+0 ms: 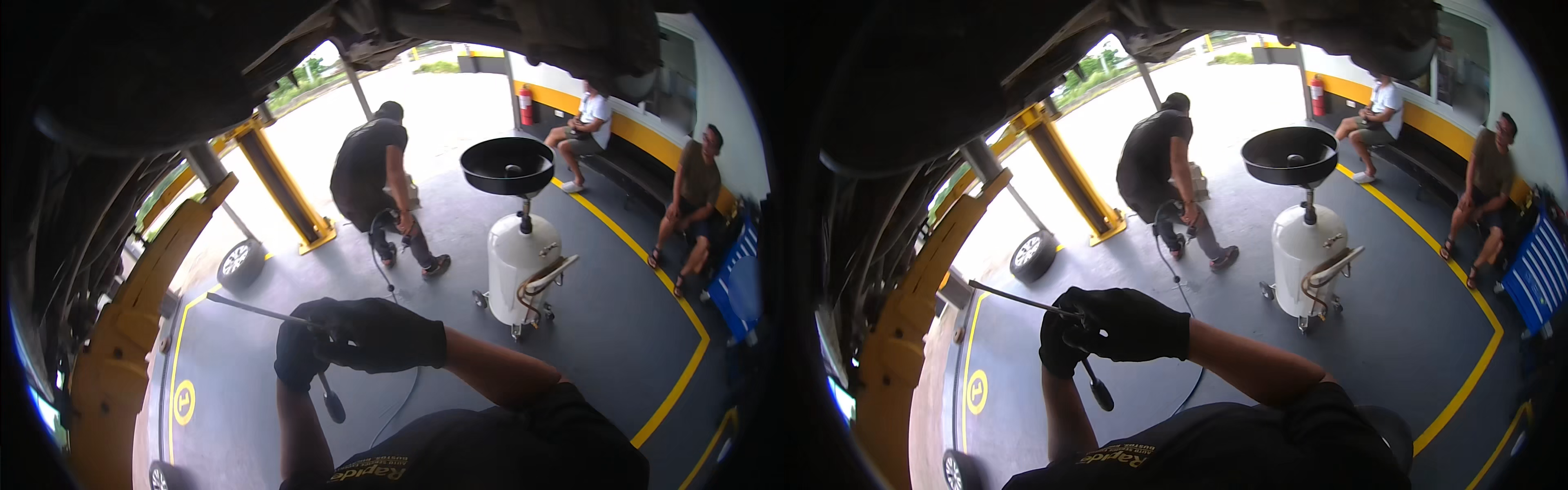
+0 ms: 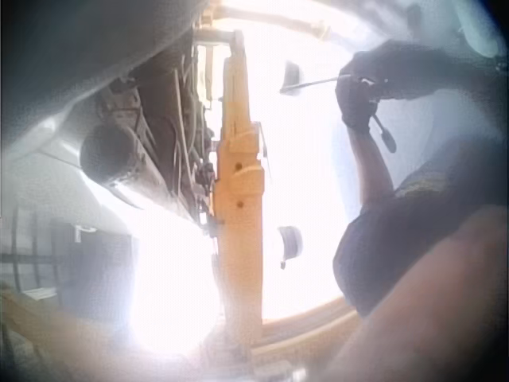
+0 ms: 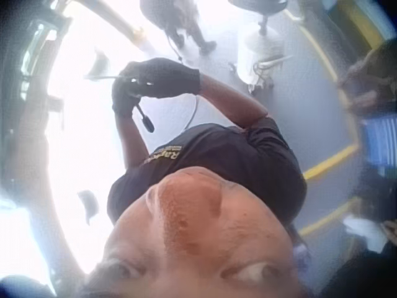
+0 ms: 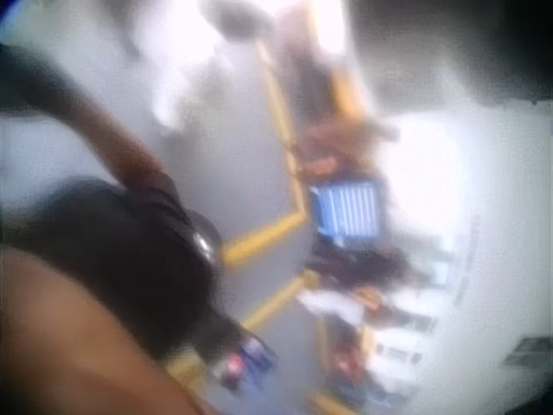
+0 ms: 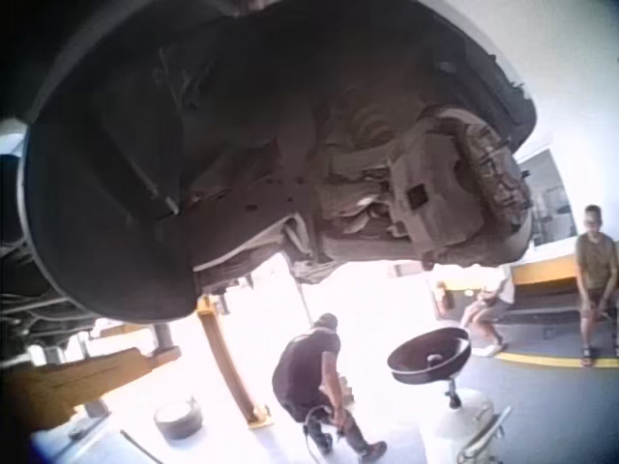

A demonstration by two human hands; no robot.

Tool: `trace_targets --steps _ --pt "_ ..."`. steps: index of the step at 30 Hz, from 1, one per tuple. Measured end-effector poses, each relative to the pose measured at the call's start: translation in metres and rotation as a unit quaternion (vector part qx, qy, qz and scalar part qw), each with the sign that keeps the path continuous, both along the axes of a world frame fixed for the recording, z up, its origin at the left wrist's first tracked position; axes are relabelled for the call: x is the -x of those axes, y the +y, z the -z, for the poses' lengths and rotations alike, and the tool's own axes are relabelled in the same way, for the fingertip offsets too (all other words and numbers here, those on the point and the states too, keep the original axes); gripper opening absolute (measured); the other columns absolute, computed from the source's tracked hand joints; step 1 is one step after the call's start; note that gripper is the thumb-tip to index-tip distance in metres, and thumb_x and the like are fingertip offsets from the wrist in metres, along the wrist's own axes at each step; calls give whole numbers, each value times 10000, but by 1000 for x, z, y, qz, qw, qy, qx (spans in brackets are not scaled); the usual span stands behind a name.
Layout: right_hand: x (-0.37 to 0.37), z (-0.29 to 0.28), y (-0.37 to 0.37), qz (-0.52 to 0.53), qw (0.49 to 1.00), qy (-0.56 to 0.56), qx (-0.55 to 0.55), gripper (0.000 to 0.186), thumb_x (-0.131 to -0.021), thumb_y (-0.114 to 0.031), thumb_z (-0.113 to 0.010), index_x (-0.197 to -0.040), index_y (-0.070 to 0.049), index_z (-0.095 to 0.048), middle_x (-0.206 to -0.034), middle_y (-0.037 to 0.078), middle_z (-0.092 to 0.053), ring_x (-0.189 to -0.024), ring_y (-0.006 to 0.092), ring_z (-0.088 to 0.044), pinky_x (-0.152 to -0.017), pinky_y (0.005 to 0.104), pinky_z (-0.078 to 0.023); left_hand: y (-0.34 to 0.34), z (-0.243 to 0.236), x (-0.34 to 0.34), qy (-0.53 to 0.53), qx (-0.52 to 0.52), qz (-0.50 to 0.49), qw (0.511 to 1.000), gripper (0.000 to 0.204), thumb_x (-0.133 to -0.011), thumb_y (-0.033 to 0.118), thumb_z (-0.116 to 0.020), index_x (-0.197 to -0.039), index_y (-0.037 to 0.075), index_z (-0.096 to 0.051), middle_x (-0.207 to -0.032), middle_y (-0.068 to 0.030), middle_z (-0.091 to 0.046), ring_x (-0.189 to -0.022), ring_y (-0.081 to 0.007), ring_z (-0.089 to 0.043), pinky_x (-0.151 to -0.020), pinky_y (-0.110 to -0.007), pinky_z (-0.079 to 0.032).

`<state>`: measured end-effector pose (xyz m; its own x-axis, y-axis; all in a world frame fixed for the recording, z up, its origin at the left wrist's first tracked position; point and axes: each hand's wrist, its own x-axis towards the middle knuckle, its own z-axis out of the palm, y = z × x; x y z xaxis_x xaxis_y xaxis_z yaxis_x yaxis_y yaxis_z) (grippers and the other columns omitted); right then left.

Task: The person selects a socket wrench from a tool chest and works underneath a raised vehicle. They use the wrench to loosen and remove bolts from the suspension assembly while a fluid drain pan is positioned below. The person removes a suspension component and continues to manipulate fasteners with the wrench.

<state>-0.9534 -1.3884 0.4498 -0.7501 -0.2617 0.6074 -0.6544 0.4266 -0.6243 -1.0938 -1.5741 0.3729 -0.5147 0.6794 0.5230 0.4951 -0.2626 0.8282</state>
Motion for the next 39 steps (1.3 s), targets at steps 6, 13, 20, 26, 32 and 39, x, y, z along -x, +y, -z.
trace_targets --steps 6,13,20,26,32,39 --pt "-148 76 95 355 922 -35 150 354 -1039 -112 -545 -1385 -38 -527 -965 108 -641 -773 208 -654 -704 352 -543 176 -65 -45 25 57 200 978 325 -994 195 -562 -1206 -29 -663 -980 -93 -717 -670 -86 -642 -609 -219 -487" --pt "-219 41 147 585 806 89 7 310 -842 16 -710 -1138 -19 -625 -1316 237 -622 -1074 345 -709 -895 411 -607 332 -213 -91 462 -212 146 849 382 -950 138 -694 -1305 12 -633 -971 -101 -721 -678 -111 -594 -591 -266 -492" --pt "-203 10 174 563 804 189 -22 421 -1034 -158 -595 -1426 -12 -546 -910 73 -665 -644 89 -654 -626 252 -557 365 -223 -104 -154 -101 488 853 275 -1012 238 -544 -1052 -14 -648 -797 -72 -634 -603 -153 -601 -538 -279 -494" --pt "-176 -10 193 560 778 255 -125 453 -1018 -117 -628 -1444 -17 -511 -1076 146 -656 -703 149 -697 -680 295 -591 359 -262 -85 -34 -238 515 823 294 -1021 352 -578 -965 71 -644 -620 25 -490 -462 -83 -445 -441 -259 -330" --pt "-138 -20 211 541 764 316 -150 622 -930 44 -672 -1497 -97 -457 -1269 216 -583 -769 259 -722 -701 343 -617 380 -267 -70 552 -390 -124 727 291 -809 124 -783 -1094 94 -736 -926 -67 -747 -763 -223 -710 -681 -317 -551" --pt "-112 -11 203 449 868 203 55 363 -962 7 -591 -1308 -28 -487 -1203 196 -569 -828 249 -659 -703 348 -560 383 -298 -78 210 -149 64 964 204 -958 235 -718 -1062 60 -710 -806 -38 -677 -660 -152 -636 -562 -287 -492"
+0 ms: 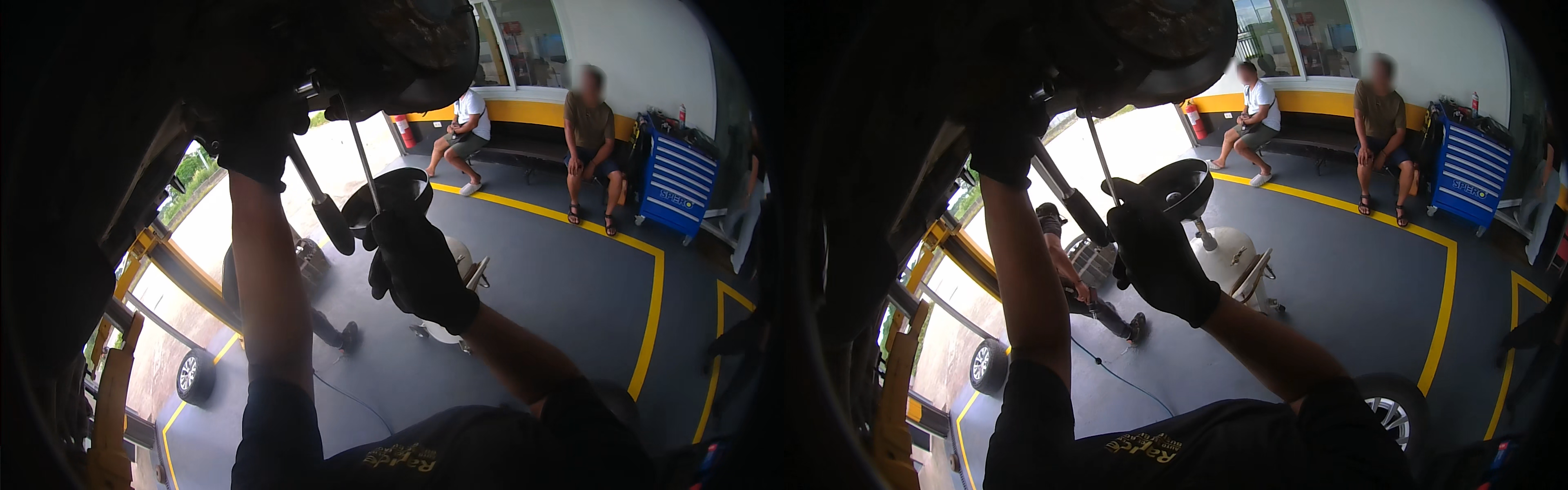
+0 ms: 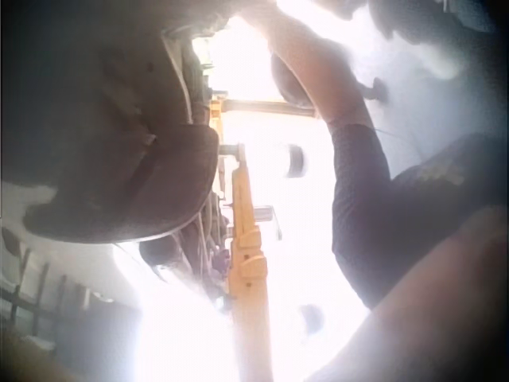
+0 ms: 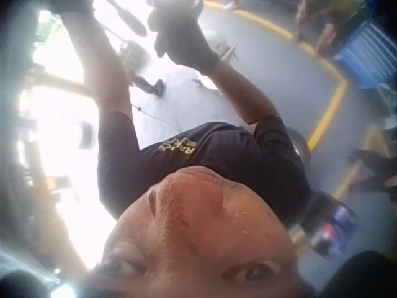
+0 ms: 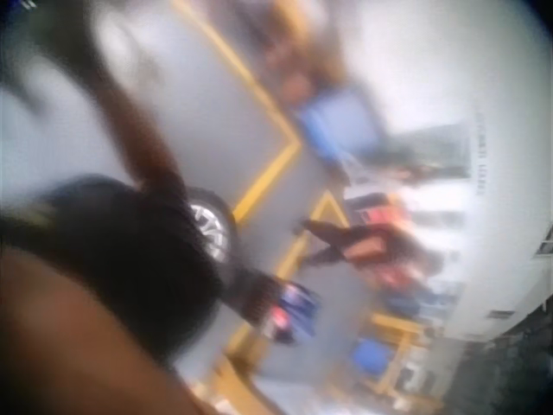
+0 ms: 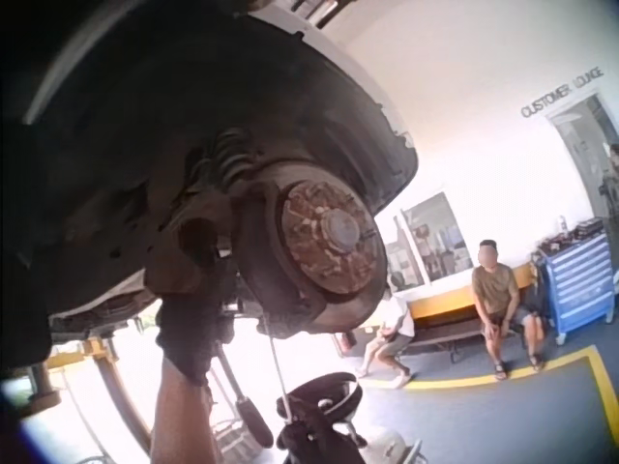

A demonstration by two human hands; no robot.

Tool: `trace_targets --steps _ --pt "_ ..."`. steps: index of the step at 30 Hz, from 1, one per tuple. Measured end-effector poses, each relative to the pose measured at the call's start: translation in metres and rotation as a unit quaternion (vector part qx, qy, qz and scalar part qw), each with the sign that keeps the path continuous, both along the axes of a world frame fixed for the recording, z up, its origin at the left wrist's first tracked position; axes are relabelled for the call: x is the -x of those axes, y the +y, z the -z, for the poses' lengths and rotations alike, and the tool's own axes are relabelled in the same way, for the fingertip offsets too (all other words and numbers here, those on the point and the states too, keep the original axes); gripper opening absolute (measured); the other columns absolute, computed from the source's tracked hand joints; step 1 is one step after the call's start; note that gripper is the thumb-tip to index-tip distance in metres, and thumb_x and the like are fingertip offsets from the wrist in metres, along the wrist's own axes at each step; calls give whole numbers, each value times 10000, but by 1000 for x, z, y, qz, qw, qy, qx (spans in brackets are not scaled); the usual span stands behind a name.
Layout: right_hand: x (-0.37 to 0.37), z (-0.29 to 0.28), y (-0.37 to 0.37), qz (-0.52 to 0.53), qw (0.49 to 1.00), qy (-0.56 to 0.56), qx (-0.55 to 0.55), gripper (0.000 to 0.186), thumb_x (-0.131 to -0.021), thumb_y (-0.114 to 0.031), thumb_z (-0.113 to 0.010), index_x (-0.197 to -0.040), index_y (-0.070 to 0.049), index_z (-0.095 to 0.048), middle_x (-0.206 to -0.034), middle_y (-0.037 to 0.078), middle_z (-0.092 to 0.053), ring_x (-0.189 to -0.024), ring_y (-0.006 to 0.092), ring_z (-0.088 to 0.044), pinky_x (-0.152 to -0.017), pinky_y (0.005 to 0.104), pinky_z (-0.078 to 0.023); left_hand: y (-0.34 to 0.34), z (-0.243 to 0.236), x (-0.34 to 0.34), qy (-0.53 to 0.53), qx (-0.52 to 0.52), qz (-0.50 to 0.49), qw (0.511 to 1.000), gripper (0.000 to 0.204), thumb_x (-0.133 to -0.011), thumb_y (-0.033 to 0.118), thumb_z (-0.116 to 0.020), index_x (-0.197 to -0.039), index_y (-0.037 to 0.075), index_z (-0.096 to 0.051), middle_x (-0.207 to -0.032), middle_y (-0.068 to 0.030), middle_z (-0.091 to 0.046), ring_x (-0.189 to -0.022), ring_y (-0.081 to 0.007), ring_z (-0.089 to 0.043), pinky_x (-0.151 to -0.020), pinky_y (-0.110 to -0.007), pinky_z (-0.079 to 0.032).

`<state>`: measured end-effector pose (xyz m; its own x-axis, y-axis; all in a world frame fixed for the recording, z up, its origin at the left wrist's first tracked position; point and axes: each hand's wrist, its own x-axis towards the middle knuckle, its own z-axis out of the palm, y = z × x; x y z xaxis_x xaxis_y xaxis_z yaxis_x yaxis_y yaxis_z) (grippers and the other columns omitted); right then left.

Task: The person selects a socket wrench from a tool chest and works underneath a raised vehicle. They use the wrench to loosen and remove bolts from the suspension assembly while a fluid drain pan is positioned below. The person removes a suspension component and continues to manipulate fasteners with the wrench.

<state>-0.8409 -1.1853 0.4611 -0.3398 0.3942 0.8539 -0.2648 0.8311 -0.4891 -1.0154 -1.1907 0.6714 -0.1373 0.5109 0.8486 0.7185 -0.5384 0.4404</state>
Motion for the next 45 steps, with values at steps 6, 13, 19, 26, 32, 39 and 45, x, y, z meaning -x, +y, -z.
trace_targets --steps 6,13,19,26,32,39,45 --pt "24 -8 -32 -52 988 31 140 419 -948 9 -558 -1350 11 -439 -1400 224 -473 -1059 292 -624 -871 386 -545 -8 -15 1 98 50 -76 991 276 -988 258 -699 -1129 22 -687 -802 -56 -673 -656 -129 -631 -558 -278 -494" --pt "35 -39 -81 -242 905 206 284 470 -1064 -209 -529 -1467 -15 -386 -1338 144 -499 -1096 172 -597 -846 308 -566 -7 -15 -15 175 -47 -20 983 295 -987 253 -689 -1183 35 -658 -739 -52 -638 -576 -131 -587 -512 -275 -470" --pt "86 -50 -72 152 961 231 4 446 -1079 -254 -535 -1439 -37 -387 -1151 95 -532 -918 125 -643 -699 227 -562 -8 -23 -34 24 69 21 997 404 -952 287 -736 -1256 54 -610 -757 -35 -638 -553 -107 -565 -477 -257 -452" --pt "97 -28 -14 -255 878 313 256 322 -1108 -315 -481 -1266 -37 -519 -774 -13 -475 -483 40 -474 -451 197 -429 -10 -23 -41 -32 129 53 990 472 -933 328 -767 -1286 72 -588 -740 -10 -621 -502 -81 -519 -435 -247 -423" --pt "87 -34 -7 -284 875 260 295 292 -1108 -294 -458 -1233 -41 -536 -761 -10 -502 -505 42 -499 -435 198 -429 -10 -20 -33 9 97 34 995 426 -941 317 -759 -1251 67 -607 -755 -25 -633 -537 -92 -546 -466 -255 -442" --pt "117 -47 6 -30 946 322 38 191 -1096 -208 -478 -1146 -53 -577 -733 -7 -530 -503 46 -467 -453 201 -382 -8 -20 -28 29 80 13 996 375 -950 303 -750 -1210 62 -629 -772 -41 -647 -578 -105 -577 -503 -264 -464" --pt "77 -33 55 -190 956 217 53 271 -1105 -260 -495 -1139 -25 -625 -772 55 -661 -551 96 -634 -491 243 -510 -6 -17 -29 54 73 -12 996 334 -958 292 -742 -1175 57 -648 -786 -56 -660 -613 -116 -604 -534 -272 -483"
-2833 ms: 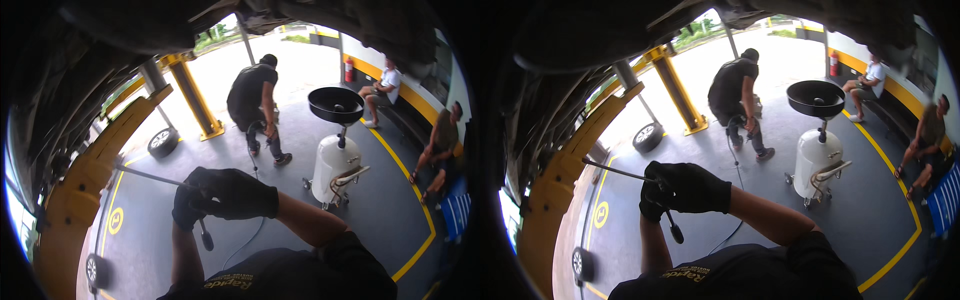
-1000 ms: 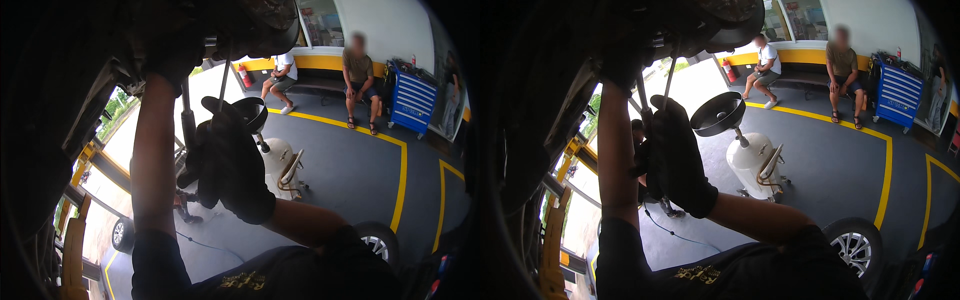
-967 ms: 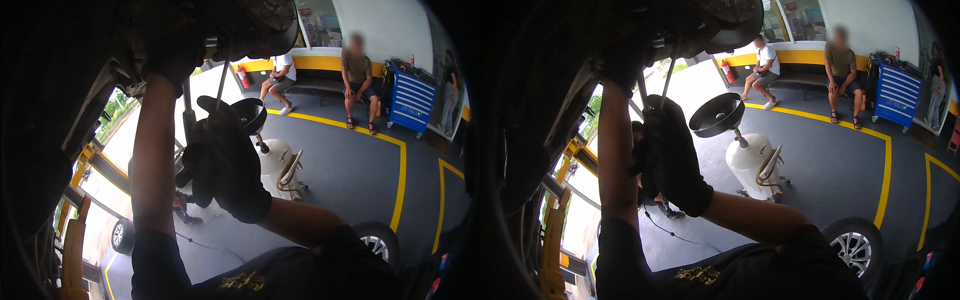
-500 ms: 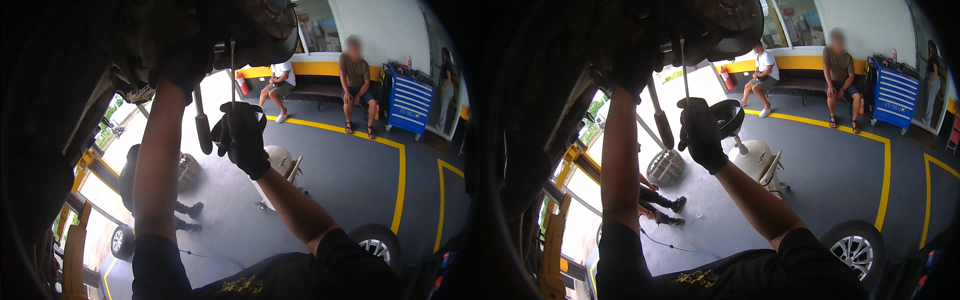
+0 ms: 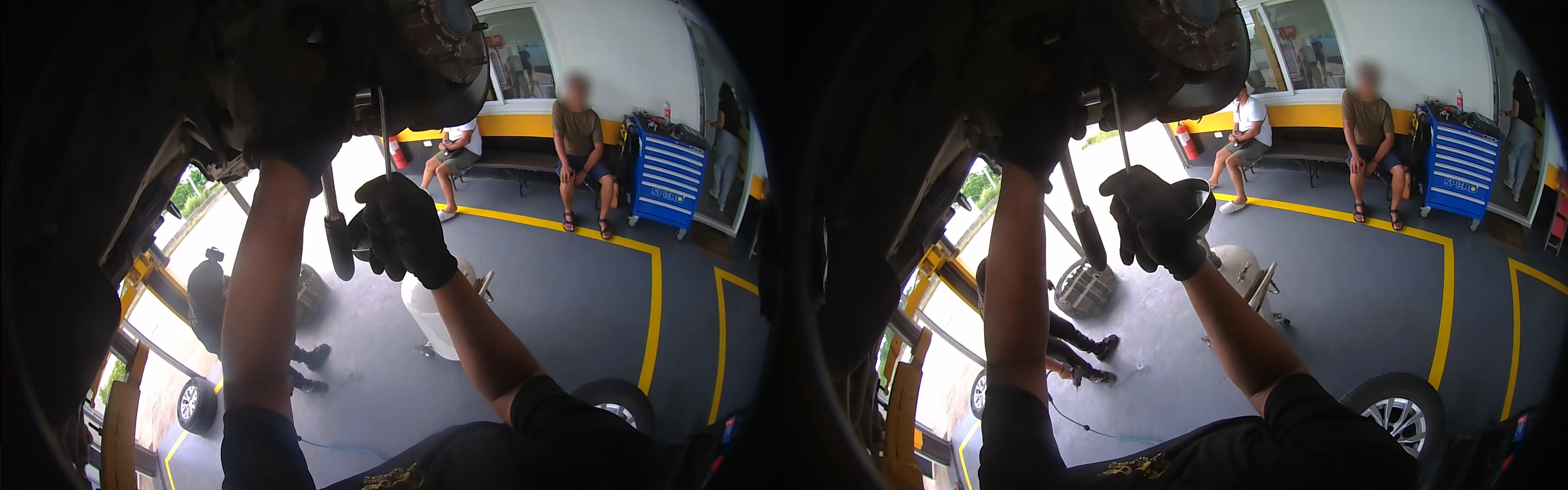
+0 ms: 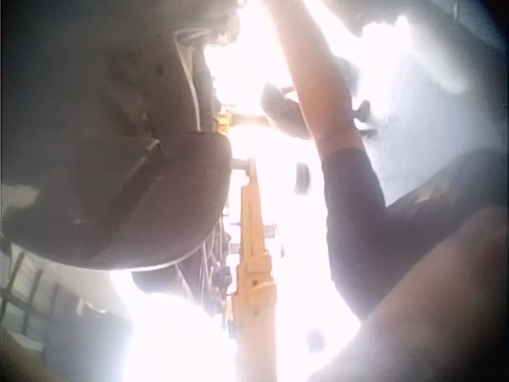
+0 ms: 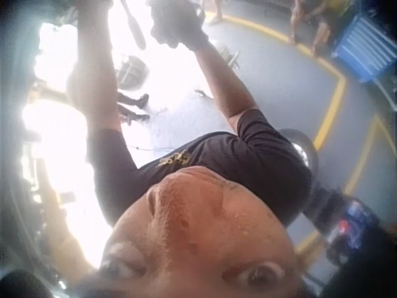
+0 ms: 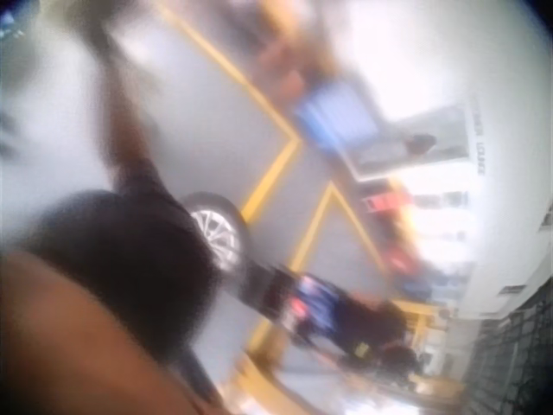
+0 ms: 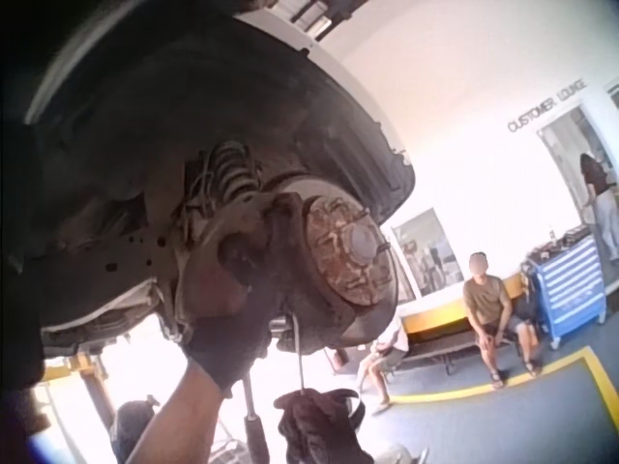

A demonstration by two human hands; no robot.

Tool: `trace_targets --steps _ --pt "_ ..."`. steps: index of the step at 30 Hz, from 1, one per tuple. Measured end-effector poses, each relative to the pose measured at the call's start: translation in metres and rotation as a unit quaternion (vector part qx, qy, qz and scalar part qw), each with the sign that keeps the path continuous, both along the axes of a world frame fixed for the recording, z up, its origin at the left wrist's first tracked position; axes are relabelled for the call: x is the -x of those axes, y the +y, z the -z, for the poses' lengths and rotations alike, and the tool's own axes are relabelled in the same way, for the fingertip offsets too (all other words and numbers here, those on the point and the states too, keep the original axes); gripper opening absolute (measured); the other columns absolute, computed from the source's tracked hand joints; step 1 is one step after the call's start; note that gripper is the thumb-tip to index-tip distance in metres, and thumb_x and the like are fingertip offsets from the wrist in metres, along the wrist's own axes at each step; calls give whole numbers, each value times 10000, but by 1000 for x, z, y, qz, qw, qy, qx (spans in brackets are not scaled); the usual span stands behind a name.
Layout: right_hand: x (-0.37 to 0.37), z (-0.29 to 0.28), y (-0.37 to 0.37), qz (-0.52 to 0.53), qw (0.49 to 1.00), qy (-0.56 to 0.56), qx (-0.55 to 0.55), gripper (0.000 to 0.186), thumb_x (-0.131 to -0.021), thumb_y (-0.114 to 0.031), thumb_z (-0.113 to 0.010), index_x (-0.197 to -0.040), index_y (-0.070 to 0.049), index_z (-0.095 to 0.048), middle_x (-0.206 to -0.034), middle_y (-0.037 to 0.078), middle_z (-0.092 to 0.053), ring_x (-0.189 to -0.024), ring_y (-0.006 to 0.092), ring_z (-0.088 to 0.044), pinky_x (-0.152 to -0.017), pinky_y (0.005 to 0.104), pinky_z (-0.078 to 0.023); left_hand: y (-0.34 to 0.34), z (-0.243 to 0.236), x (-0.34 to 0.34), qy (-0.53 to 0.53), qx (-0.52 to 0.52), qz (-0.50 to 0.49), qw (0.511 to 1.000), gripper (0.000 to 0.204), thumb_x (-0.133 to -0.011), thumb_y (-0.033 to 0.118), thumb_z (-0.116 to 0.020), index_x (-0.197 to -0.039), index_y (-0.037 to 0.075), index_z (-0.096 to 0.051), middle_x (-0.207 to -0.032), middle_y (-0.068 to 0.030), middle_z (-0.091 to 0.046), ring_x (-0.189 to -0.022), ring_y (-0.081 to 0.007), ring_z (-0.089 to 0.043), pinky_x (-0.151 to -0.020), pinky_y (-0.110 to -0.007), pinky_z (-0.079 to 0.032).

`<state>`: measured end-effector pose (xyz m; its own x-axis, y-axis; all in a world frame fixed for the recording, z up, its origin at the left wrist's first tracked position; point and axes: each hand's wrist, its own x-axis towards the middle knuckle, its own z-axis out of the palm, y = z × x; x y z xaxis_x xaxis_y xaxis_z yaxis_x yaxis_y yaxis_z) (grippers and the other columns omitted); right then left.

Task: The person selects a socket wrench from a tool chest and works underneath a raised vehicle. They use the wrench to loosen and remove bolts from the suspension assembly while a fluid drain pan is positioned below. The person removes a suspension component and continues to manipulate fasteners with the wrench.

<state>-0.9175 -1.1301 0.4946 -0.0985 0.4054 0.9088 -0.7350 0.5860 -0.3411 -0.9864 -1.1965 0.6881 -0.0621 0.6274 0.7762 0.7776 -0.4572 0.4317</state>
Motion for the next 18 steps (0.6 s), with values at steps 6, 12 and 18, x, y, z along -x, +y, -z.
trace_targets --steps 6,12,18 --pt "1 2 -17 -402 907 34 119 238 -1111 -249 -488 -1096 -39 -600 -756 27 -600 -515 68 -559 -460 205 -466 -4 0 4 4 20 -25 999 295 -965 281 -734 -1140 52 -667 -801 -70 -672 -648 -127 -631 -566 -280 -502" --pt "24 -27 -51 -120 989 45 74 251 -1106 -278 -484 -1106 -50 -589 -715 30 -565 -475 87 -531 -437 230 -460 -2 2 14 -33 23 42 998 249 -972 264 -719 -1106 60 -670 -790 -51 -658 -619 -128 -612 -543 -271 -480" --pt "-1 -56 -63 -202 965 73 150 200 -1080 -226 -484 -1086 -54 -586 -702 27 -553 -495 105 -542 -449 255 -466 7 5 22 93 -92 -18 991 216 -995 231 -695 -1130 66 -662 -856 -20 -651 -671 -101 -599 -545 -270 -472"
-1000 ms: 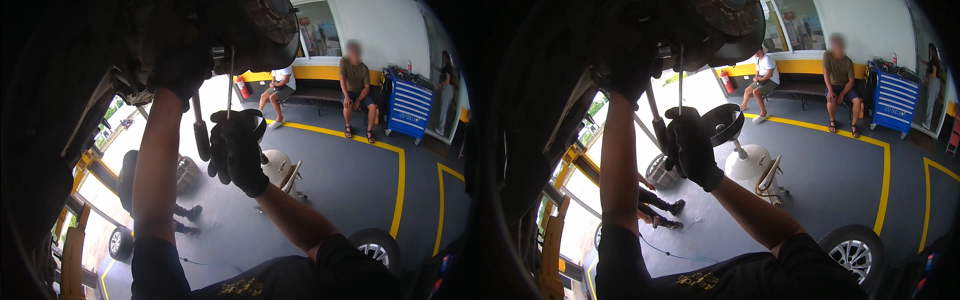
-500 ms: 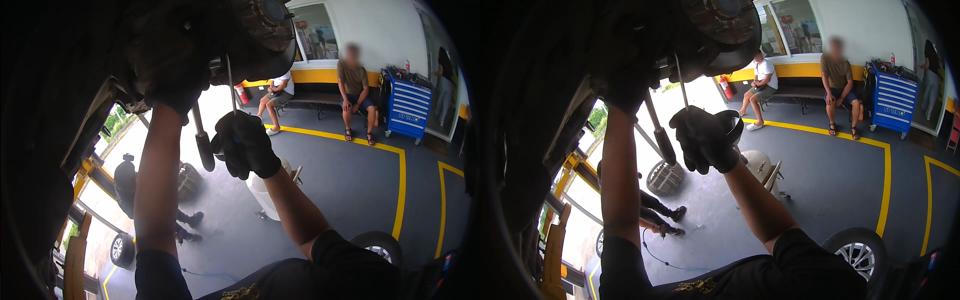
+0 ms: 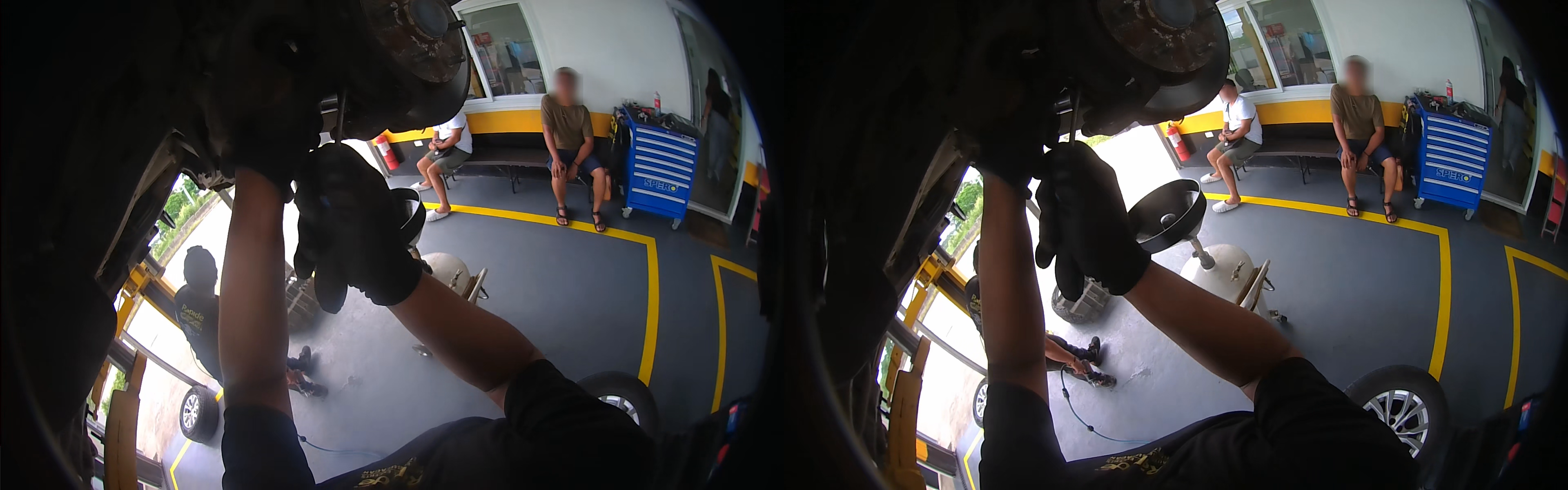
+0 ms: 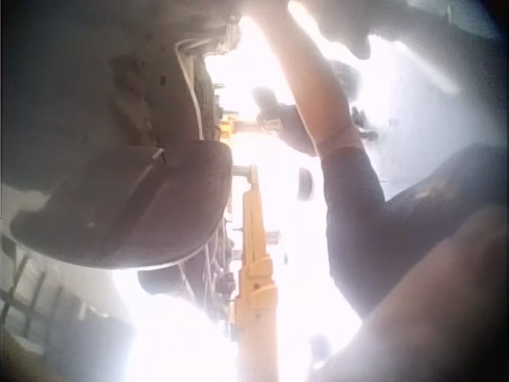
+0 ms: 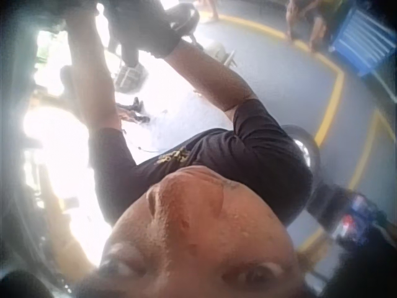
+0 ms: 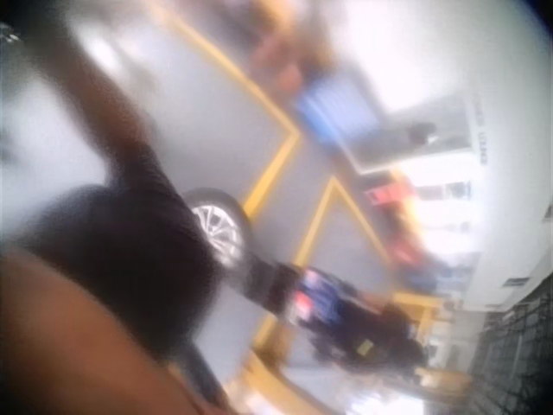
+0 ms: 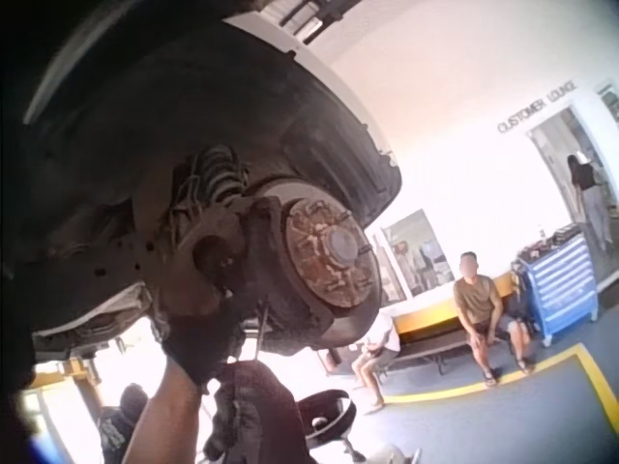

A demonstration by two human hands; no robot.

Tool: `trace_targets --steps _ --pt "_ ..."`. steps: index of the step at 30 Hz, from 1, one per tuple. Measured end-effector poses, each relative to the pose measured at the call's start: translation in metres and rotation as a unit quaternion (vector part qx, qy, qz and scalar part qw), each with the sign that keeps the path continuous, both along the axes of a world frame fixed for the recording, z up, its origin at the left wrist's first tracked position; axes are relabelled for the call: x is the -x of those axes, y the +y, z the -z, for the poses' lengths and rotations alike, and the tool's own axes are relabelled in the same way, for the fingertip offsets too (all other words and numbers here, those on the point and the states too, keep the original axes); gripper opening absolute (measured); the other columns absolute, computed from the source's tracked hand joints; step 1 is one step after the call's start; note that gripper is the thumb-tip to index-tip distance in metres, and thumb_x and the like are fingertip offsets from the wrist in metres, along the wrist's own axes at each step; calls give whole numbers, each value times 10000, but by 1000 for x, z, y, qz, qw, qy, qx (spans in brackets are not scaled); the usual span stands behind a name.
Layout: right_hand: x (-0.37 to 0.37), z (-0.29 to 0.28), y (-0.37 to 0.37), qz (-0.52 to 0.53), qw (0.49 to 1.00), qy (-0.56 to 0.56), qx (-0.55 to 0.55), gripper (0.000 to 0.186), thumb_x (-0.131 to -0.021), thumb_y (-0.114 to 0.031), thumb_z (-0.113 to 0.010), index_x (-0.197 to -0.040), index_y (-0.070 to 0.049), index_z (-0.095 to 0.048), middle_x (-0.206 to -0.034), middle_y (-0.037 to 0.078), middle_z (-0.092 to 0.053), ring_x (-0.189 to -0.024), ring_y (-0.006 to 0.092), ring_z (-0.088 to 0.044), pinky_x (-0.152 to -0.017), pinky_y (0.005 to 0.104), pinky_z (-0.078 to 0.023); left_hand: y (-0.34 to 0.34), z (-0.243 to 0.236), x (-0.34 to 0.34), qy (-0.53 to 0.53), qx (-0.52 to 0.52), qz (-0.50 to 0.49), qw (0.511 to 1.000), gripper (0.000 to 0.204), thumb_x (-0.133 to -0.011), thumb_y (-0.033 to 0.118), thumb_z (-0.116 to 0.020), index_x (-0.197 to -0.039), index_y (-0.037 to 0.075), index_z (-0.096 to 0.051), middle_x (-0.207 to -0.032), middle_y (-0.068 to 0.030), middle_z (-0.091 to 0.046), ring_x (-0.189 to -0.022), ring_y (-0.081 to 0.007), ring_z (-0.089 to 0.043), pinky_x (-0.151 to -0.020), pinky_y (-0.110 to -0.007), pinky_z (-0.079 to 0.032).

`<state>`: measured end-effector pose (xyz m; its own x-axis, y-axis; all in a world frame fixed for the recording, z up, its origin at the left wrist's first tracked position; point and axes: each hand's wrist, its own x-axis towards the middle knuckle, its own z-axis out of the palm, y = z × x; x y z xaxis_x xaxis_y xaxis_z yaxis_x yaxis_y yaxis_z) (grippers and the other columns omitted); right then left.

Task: The person selects a socket wrench from a tool chest and works underneath a raised vehicle. They use the wrench to loosen and remove bolts from the suspension assembly while a fluid drain pan is positioned below. The person removes a suspension component and continues to manipulate fasteners with the wrench.

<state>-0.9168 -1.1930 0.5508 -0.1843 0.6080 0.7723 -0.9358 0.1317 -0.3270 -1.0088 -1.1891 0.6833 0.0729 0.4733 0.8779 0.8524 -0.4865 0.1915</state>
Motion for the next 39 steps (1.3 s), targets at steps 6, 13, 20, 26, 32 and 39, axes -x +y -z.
trace_targets --steps 6,13,20,26,32,39 --pt "0 -11 19 233 968 6 -89 190 -1068 -210 -506 -1007 -53 -595 -711 15 -575 -507 78 -517 -476 241 -441 17 0 10 38 -56 -26 997 290 -1012 283 -648 -1209 70 -642 -877 -24 -665 -722 -116 -627 -637 -293 -497" --pt "-18 17 33 324 923 -131 -159 203 -1047 -172 -538 -1175 -48 -634 -919 67 -639 -830 190 -638 -745 340 -525 20 -1 14 103 18 -92 990 406 -1031 367 -587 -1309 72 -619 -894 -33 -686 -793 -139 -669 -776 -321 -536" --pt "-123 32 -17 645 685 -204 -270 261 -927 -96 -725 -1158 10 -664 -889 108 -681 -757 218 -715 -692 320 -599 -3 2 -22 -147 93 -49 984 296 -1055 271 -569 -1219 32 -630 -763 -32 -645 -631 -134 -626 -573 -290 -505" --pt "-118 -87 58 829 454 -41 -323 468 -877 -285 -812 -1214 -4 -649 -1012 152 -715 -867 268 -731 -750 339 -596 -17 -10 -52 -72 -35 123 989 285 -1008 224 -652 -1223 41 -610 -719 -18 -606 -552 -104 -565 -485 -259 -462" --pt "-111 -121 61 919 239 -53 -308 538 -900 -196 -643 -1377 25 -526 -1166 273 -666 -881 357 -730 -572 374 -611 -21 -24 -84 -195 -141 29 970 471 -956 229 -720 -1350 45 -540 -872 -35 -632 -547 -98 -540 -473 -255 -479" --pt "-113 -127 73 717 631 -186 -230 567 -914 -400 -685 -1260 39 -587 -1082 292 -667 -887 439 -692 -775 519 -579 -33 -15 -23 -153 131 92 975 246 -978 181 -694 -1162 33 -624 -893 -84 -659 -648 -144 -610 -535 -285 -514"
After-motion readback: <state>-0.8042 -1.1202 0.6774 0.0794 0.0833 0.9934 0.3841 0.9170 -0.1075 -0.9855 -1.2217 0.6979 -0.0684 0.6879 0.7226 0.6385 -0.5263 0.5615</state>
